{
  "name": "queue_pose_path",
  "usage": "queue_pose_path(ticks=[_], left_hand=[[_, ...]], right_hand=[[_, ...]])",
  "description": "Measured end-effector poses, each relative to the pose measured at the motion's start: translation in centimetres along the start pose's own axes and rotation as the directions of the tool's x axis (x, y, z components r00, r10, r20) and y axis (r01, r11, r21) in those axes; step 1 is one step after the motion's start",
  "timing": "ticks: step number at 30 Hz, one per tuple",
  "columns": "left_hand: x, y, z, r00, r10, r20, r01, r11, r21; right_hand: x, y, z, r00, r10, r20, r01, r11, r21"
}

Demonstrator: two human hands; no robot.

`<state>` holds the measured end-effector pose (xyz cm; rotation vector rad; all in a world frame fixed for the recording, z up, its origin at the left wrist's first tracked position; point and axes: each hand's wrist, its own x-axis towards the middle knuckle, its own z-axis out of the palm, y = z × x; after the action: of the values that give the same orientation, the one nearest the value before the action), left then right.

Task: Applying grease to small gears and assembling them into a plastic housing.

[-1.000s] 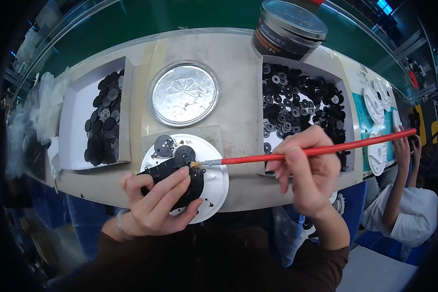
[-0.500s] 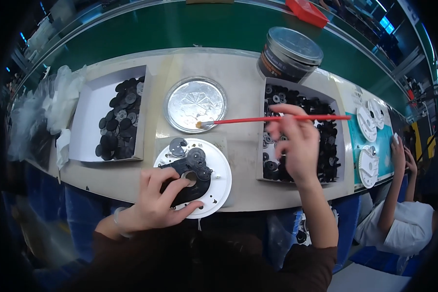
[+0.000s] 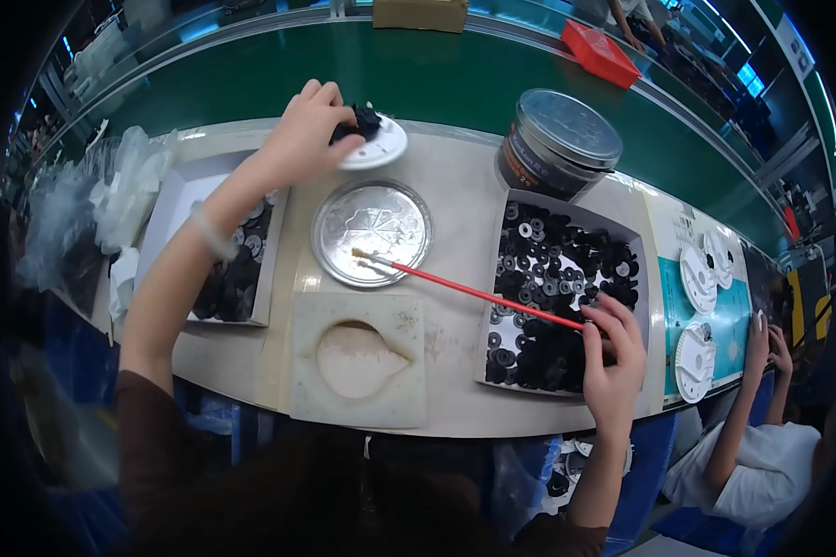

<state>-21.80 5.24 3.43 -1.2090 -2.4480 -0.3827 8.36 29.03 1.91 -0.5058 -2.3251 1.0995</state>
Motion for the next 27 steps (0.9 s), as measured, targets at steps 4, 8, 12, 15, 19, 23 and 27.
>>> queue_pose_path(ticks=[4, 8, 12, 15, 19, 23, 27], left_hand=[[3.8, -5.6, 4.7, 1.0, 0.013, -0.025, -0.003, 0.929, 0.369], [6.6, -9.1, 7.1, 0.994, -0.016, -0.107, 0.076, 0.807, 0.586], [8.7, -10.1, 7.2, 0.991, -0.128, -0.045, 0.124, 0.719, 0.683], [9.3, -9.5, 6.2, 0.991, -0.13, -0.016, 0.106, 0.728, 0.678], [9.4, -5.9, 2.9, 0.996, -0.087, -0.015, 0.088, 0.959, 0.268], [5.4, 0.1, -0.7, 0.98, 0.159, -0.116, -0.179, 0.965, -0.191], [-0.7, 7.2, -6.0, 0.929, 0.341, -0.146, -0.363, 0.916, -0.17]], right_hand=[[-3.0, -0.5, -4.2, 0.94, -0.338, -0.038, 0.308, 0.894, -0.325], [-8.8, 1.9, -8.4, 0.934, -0.217, -0.285, 0.155, 0.962, -0.225], [-13.2, 4.5, -10.4, 0.839, 0.048, -0.542, -0.178, 0.966, -0.19], [-15.9, 7.7, -11.8, 0.757, 0.225, -0.613, -0.332, 0.941, -0.063], [-17.2, 11.5, -12.5, 0.583, 0.549, -0.599, -0.797, 0.528, -0.292], [-20.8, 20.9, -11.8, 0.503, 0.71, -0.494, -0.818, 0.206, -0.537], [-24.7, 33.4, -10.7, 0.406, 0.735, -0.543, -0.913, 0.356, -0.201]])
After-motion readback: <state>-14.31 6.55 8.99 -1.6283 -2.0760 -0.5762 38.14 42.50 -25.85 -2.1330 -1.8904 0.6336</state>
